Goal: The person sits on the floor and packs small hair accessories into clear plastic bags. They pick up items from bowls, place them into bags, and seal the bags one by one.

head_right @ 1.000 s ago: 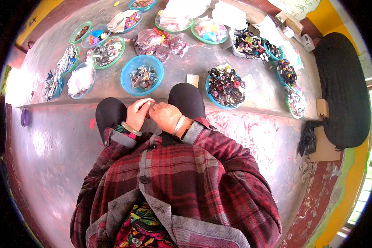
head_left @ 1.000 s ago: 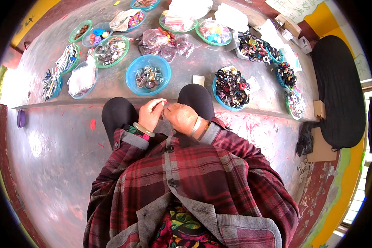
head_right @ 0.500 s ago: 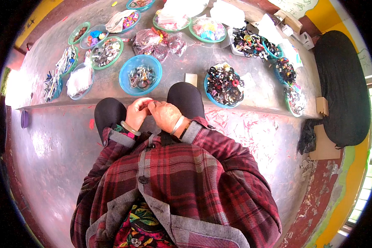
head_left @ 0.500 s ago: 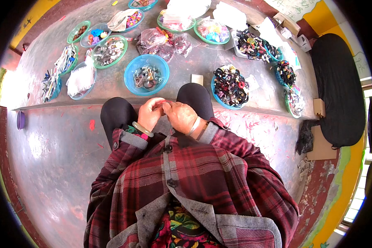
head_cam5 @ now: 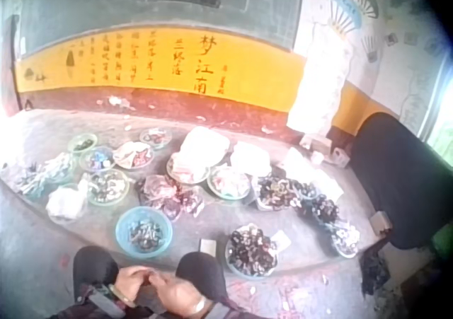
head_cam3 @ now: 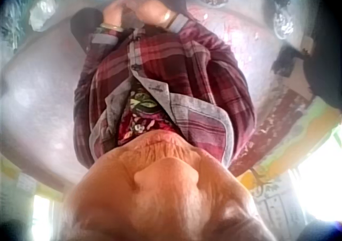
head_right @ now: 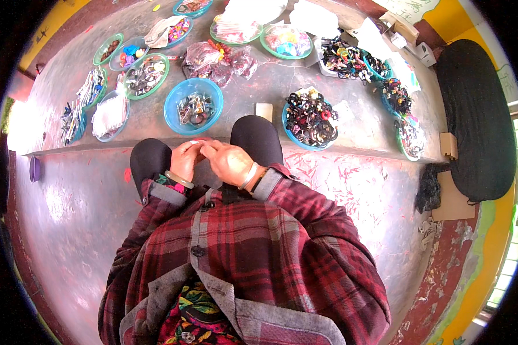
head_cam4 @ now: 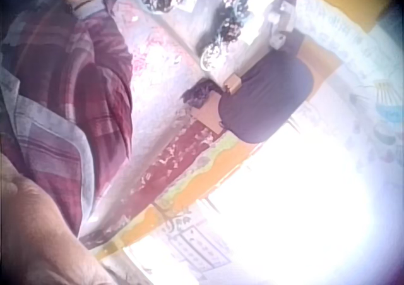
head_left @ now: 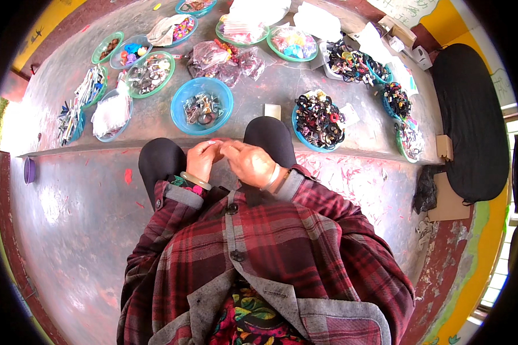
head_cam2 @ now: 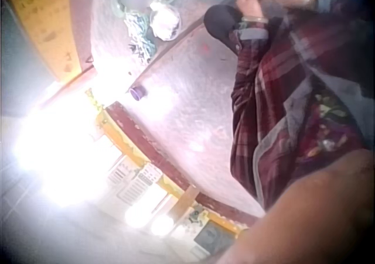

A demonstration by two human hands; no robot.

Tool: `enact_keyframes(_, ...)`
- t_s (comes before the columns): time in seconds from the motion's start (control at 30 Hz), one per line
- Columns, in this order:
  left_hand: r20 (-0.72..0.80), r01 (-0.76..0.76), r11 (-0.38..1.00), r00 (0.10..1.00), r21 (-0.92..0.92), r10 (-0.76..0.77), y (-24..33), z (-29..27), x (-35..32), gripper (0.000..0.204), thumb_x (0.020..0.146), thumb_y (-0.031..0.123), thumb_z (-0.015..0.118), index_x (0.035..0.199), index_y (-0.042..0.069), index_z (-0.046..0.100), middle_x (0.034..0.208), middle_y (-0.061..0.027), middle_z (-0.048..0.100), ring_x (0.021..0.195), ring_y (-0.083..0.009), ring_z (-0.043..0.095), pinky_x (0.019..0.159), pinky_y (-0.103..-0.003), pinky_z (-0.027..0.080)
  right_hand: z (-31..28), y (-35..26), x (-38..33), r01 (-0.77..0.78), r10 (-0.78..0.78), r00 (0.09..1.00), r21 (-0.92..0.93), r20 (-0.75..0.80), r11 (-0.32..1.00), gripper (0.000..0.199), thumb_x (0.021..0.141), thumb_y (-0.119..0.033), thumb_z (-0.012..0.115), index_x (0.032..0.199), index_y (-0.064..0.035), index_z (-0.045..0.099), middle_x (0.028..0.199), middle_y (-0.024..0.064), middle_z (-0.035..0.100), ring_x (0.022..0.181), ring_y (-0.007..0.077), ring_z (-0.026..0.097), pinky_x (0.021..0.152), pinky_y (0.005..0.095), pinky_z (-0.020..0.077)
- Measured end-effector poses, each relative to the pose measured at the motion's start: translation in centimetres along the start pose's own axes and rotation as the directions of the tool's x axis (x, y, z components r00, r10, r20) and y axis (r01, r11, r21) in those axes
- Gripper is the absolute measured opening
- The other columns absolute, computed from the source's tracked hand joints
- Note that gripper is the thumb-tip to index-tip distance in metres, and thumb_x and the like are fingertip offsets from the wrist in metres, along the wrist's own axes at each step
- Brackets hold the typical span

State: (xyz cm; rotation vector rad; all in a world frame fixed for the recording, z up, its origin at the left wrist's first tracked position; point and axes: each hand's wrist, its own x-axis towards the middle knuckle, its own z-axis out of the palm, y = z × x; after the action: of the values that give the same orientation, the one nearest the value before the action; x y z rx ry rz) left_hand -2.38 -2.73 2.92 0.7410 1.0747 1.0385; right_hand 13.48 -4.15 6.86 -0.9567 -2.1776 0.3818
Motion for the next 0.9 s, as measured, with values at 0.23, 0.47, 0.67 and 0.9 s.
enact_keyframes(0.23, -0.028, -0.086, 0.990, 0.996, 0.112, 0.090, -1.1, -1.1, 0.4, 0.020, 0.085, 0.010, 0.053, 0.097, -0.006, 0.058, 0.090, -0.0103, 0.062, 0.083, -0.0162, 0.060, 0.076, -0.028, 0.049, -7.1, 12.3, -3.3, -0.388, 0.318, 0.911, -0.282, -0.262, 0.878, 0.012, 0.073, -0.008, 0.054, 0.082, -0.0063, 0.061, 0.086, 0.0134, 0.059, 0.083, 0.0302, 0.057, 0.072, 0.0389, 0.0474)
enact_keyframes(0.47, 0.035, -0.114, 0.965, 0.993, 0.237, 0.109, -1.1, -0.9, 0.7, 0.020, 0.084, 0.007, 0.053, 0.098, -0.006, 0.059, 0.090, -0.0065, 0.061, 0.083, -0.0112, 0.056, 0.075, -0.024, 0.046, -13.7, 25.6, -11.8, -0.766, 0.760, 0.586, -0.499, -0.281, 0.406, 0.027, 0.069, -0.017, 0.058, 0.095, -0.0134, 0.064, 0.091, 0.0160, 0.059, 0.087, 0.0328, 0.057, 0.077, 0.0399, 0.0455)
enact_keyframes(0.67, -0.008, -0.093, 0.974, 0.995, 0.205, 0.097, -1.1, -0.3, 0.8, 0.021, 0.080, 0.008, 0.055, 0.096, -0.006, 0.060, 0.084, -0.0035, 0.061, 0.075, -0.0075, 0.054, 0.068, -0.021, 0.043, -13.7, 27.8, -11.5, -0.704, 0.706, 0.651, -0.570, -0.280, 0.424, 0.022, 0.068, -0.022, 0.062, 0.088, -0.0120, 0.065, 0.088, 0.0162, 0.060, 0.087, 0.0330, 0.056, 0.077, 0.0403, 0.0452)
enact_keyframes(0.9, -0.007, -0.088, 0.970, 0.996, 0.227, 0.092, -0.9, -0.1, 0.9, 0.021, 0.081, 0.008, 0.054, 0.095, -0.006, 0.060, 0.083, -0.0030, 0.060, 0.075, -0.0070, 0.053, 0.068, -0.020, 0.042, -13.4, 29.0, -10.8, -0.611, 0.768, 0.618, -0.719, -0.170, 0.332, 0.019, 0.073, -0.026, 0.059, 0.082, -0.0122, 0.067, 0.085, 0.0157, 0.062, 0.084, 0.0333, 0.058, 0.073, 0.0420, 0.0466)
